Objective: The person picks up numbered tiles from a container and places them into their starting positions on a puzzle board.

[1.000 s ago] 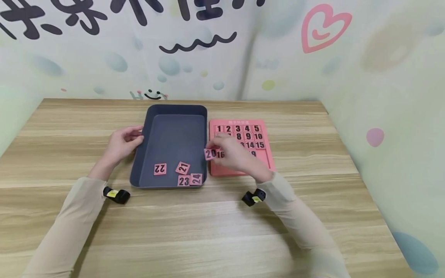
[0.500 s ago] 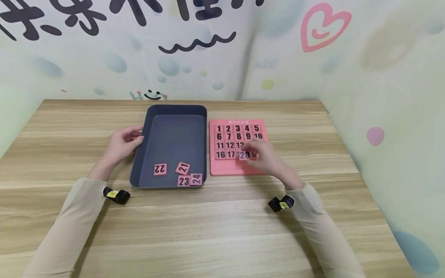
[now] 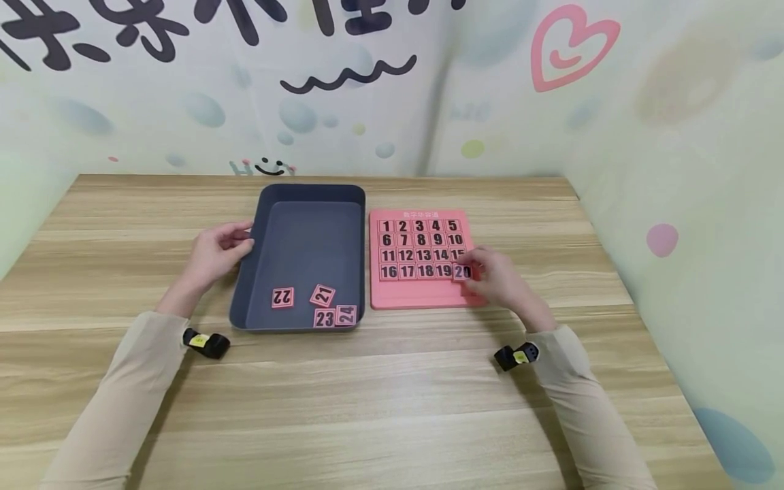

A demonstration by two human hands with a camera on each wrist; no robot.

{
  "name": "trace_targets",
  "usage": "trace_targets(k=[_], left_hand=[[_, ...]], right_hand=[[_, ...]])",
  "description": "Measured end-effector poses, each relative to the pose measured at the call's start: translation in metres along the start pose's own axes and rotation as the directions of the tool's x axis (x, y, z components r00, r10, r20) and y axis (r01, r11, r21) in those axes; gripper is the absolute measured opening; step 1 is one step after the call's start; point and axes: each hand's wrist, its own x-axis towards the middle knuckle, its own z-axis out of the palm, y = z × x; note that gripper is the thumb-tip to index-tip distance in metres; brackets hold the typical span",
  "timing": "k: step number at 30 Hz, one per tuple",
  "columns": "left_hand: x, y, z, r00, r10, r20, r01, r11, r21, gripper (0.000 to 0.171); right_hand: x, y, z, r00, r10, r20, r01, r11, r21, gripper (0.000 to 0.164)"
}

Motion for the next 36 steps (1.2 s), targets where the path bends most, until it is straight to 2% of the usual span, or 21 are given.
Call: trace_targets(k=[11,18,22,28,32,36], left_hand=[[0.001,0.000,0.000,1.000,-0.017,0.006,0.017,1.000,-0.006,0.038],[0.001,0.000,0.001,1.000,-0.021,0.010,0.021,1.000,-0.003,0.038],[0.001,0.000,0.000,1.000,-0.023,0.008,0.023,1.000,0.001,0.038],[0.001,0.002,-0.001,0.999,-0.029,0.014,0.029,1.000,0.003,0.039],[0.001,0.003,-0.001,0.999,-0.034,0.011,0.034,0.999,-0.004,0.038],[0.000,0.002,-0.002,0.999,-0.043,0.013,0.043,0.999,-0.002,0.038]], right_hand=[[0.005,0.005,-0.002,1.000,0.014,0.002,-0.014,0.999,-0.030,0.031],[0.007,0.004,0.002,0.998,0.052,-0.029,-0.052,0.999,-0.010,0.020],[0.008,0.003,0.002,0.999,0.044,-0.027,-0.045,0.999,-0.027,0.022],[0.016,-0.012,0.000,0.998,-0.021,-0.067,0.018,0.998,-0.055,0.028],[0.029,-0.035,0.003,0.993,-0.099,-0.060,0.099,0.995,-0.001,0.030],[0.044,-0.062,0.013,0.979,-0.195,-0.053,0.198,0.979,0.049,0.029]])
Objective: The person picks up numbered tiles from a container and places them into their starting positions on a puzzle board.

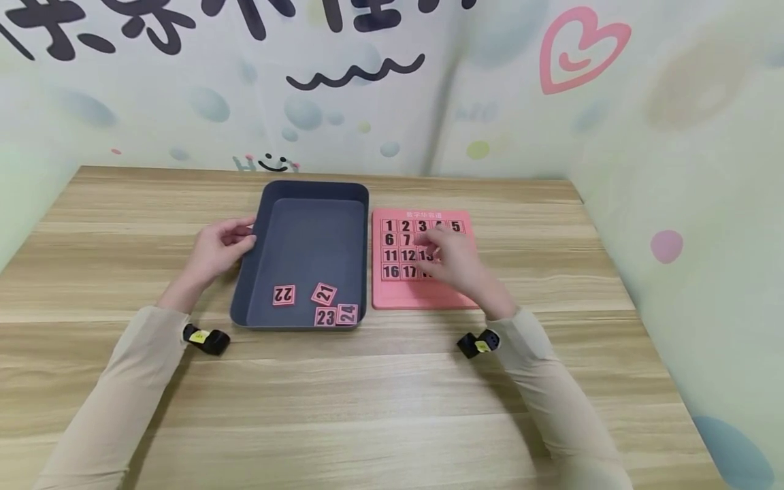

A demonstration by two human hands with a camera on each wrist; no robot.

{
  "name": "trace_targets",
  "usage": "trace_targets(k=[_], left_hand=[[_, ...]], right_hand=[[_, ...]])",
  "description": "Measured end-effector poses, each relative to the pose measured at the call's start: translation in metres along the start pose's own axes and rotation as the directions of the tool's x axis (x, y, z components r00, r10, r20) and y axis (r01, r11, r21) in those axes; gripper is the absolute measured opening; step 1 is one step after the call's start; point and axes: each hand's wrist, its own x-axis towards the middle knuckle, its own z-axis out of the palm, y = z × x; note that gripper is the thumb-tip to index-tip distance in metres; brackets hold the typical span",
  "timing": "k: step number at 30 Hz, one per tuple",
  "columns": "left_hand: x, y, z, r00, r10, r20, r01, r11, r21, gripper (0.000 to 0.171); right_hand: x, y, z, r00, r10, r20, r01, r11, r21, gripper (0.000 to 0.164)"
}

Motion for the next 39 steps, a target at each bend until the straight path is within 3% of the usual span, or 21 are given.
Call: trace_targets(k=[10,18,30,39], left_hand=[[0.000,-0.002,0.000,1.000,-0.007,0.008,0.007,1.000,0.009,0.039],[0.001,-0.001,0.000,1.000,-0.002,0.007,0.002,1.000,0.015,0.039],[0.000,0.000,-0.001,1.000,0.008,0.000,-0.008,1.000,0.006,0.038],[-0.001,0.001,-0.001,1.000,0.003,0.002,-0.003,1.000,0.000,0.038]], right_hand=[[0.041,-0.050,0.039,0.981,-0.139,0.136,0.128,0.988,0.090,0.027],[0.059,-0.064,0.065,0.912,-0.235,0.336,0.197,0.970,0.144,0.030],[0.070,-0.069,0.082,0.817,-0.279,0.505,0.234,0.960,0.152,0.033],[0.072,-0.069,0.087,0.808,-0.287,0.514,0.280,0.955,0.093,0.029]])
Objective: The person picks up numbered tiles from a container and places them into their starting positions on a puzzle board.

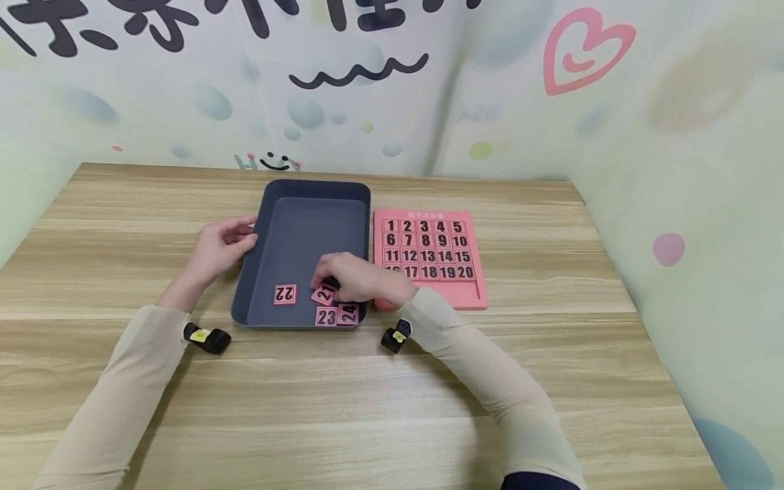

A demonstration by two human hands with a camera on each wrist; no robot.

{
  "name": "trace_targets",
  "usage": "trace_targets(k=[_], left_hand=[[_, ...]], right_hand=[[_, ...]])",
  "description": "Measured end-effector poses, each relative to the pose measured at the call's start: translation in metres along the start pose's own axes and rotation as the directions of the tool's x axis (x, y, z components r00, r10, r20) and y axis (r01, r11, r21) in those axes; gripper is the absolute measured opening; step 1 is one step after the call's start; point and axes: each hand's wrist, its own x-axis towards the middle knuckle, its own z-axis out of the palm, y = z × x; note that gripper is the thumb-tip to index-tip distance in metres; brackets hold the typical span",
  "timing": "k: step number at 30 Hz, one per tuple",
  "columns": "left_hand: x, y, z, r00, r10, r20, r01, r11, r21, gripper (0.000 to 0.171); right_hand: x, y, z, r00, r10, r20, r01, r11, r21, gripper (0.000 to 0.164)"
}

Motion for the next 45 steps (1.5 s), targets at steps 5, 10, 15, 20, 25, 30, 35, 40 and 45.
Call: trace_targets(k=[5,10,15,20,25,30,35,40,45], left_hand=[[0.001,0.000,0.000,1.000,0.007,-0.002,-0.007,1.000,-0.001,0.038],[0.001,0.000,0.001,1.000,0.019,-0.006,-0.019,1.000,0.002,0.038],[0.002,-0.001,0.002,1.000,0.014,-0.004,-0.014,1.000,0.002,0.038],[0.003,-0.002,0.003,1.000,0.011,-0.008,-0.011,1.000,-0.009,0.038],[0.004,-0.003,0.003,1.000,0.006,-0.007,-0.006,1.000,-0.014,0.038],[0.003,-0.004,0.003,1.000,0.010,-0.011,-0.010,1.000,-0.013,0.038],[0.003,-0.004,0.002,1.000,0.005,-0.005,-0.005,1.000,-0.008,0.038],[0.003,-0.005,0.002,1.000,0.006,0.003,-0.006,1.000,-0.004,0.038],[0.003,-0.005,0.002,1.000,0.014,-0.004,-0.014,1.000,-0.003,0.038]], right_hand=[[0.000,0.000,0.001,0.999,0.029,-0.013,-0.029,0.999,-0.016,0.027],[0.000,0.000,0.000,0.998,0.046,-0.037,-0.047,0.998,-0.035,0.026],[-0.005,-0.002,-0.004,0.993,0.065,-0.095,-0.069,0.997,-0.039,0.028],[-0.017,-0.003,-0.014,0.980,0.082,-0.179,-0.086,0.996,-0.015,0.027],[-0.038,-0.002,-0.023,0.953,0.105,-0.283,-0.103,0.994,0.022,0.025],[-0.062,0.004,-0.025,0.904,0.160,-0.397,-0.151,0.987,0.053,0.025],[-0.081,0.014,-0.020,0.870,0.254,-0.422,-0.240,0.967,0.086,0.028],[-0.093,0.022,-0.011,0.865,0.319,-0.388,-0.309,0.947,0.089,0.031],[-0.099,0.026,-0.004,0.870,0.318,-0.376,-0.323,0.945,0.052,0.029]])
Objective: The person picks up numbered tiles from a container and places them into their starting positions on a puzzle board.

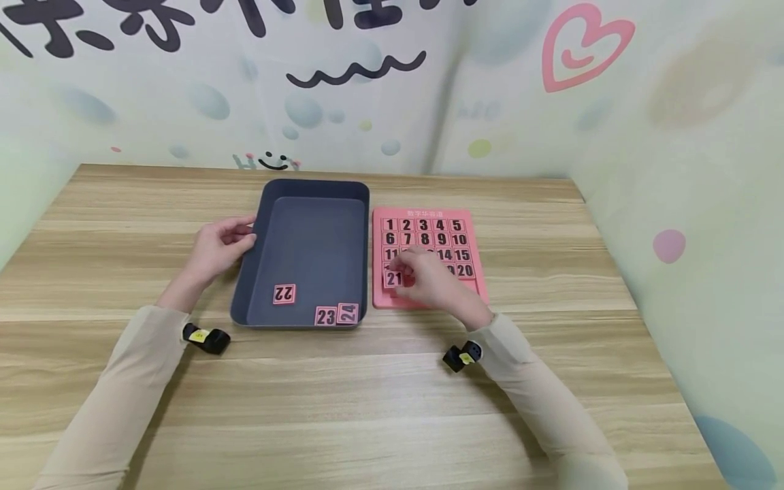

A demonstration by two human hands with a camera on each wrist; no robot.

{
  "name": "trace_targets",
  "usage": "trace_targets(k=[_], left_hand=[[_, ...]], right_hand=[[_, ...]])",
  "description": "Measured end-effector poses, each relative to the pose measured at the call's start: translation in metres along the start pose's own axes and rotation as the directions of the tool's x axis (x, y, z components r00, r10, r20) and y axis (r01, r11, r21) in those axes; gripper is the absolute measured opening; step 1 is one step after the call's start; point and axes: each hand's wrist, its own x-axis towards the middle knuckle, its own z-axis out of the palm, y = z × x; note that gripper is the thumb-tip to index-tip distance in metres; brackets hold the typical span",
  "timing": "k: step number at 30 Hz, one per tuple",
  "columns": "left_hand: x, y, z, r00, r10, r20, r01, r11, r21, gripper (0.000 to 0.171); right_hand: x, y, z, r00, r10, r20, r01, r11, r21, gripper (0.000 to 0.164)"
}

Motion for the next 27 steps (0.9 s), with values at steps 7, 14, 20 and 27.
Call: trace_targets(k=[7,14,20,27], left_hand=[[-0.0003,0.0007,-0.0004,1.000,-0.003,0.003,0.003,1.000,0.004,0.039],[-0.0009,0.0023,-0.0009,1.000,-0.011,0.006,0.011,1.000,0.001,0.039],[-0.0007,0.0020,-0.0010,1.000,-0.009,-0.006,0.009,1.000,0.001,0.038],[-0.0006,0.0014,-0.0015,1.000,-0.011,0.003,0.011,1.000,0.007,0.039]], right_hand=[[-0.0035,0.0011,0.0033,0.999,-0.004,0.047,0.003,1.000,0.013,0.029],[-0.0043,0.0003,0.0041,0.998,-0.032,0.061,0.030,0.999,0.026,0.026],[-0.0049,-0.0019,0.0041,0.998,-0.032,0.054,0.030,0.999,0.030,0.023],[0.0017,-0.0084,0.0022,0.999,-0.051,0.000,0.051,0.998,0.025,0.020]])
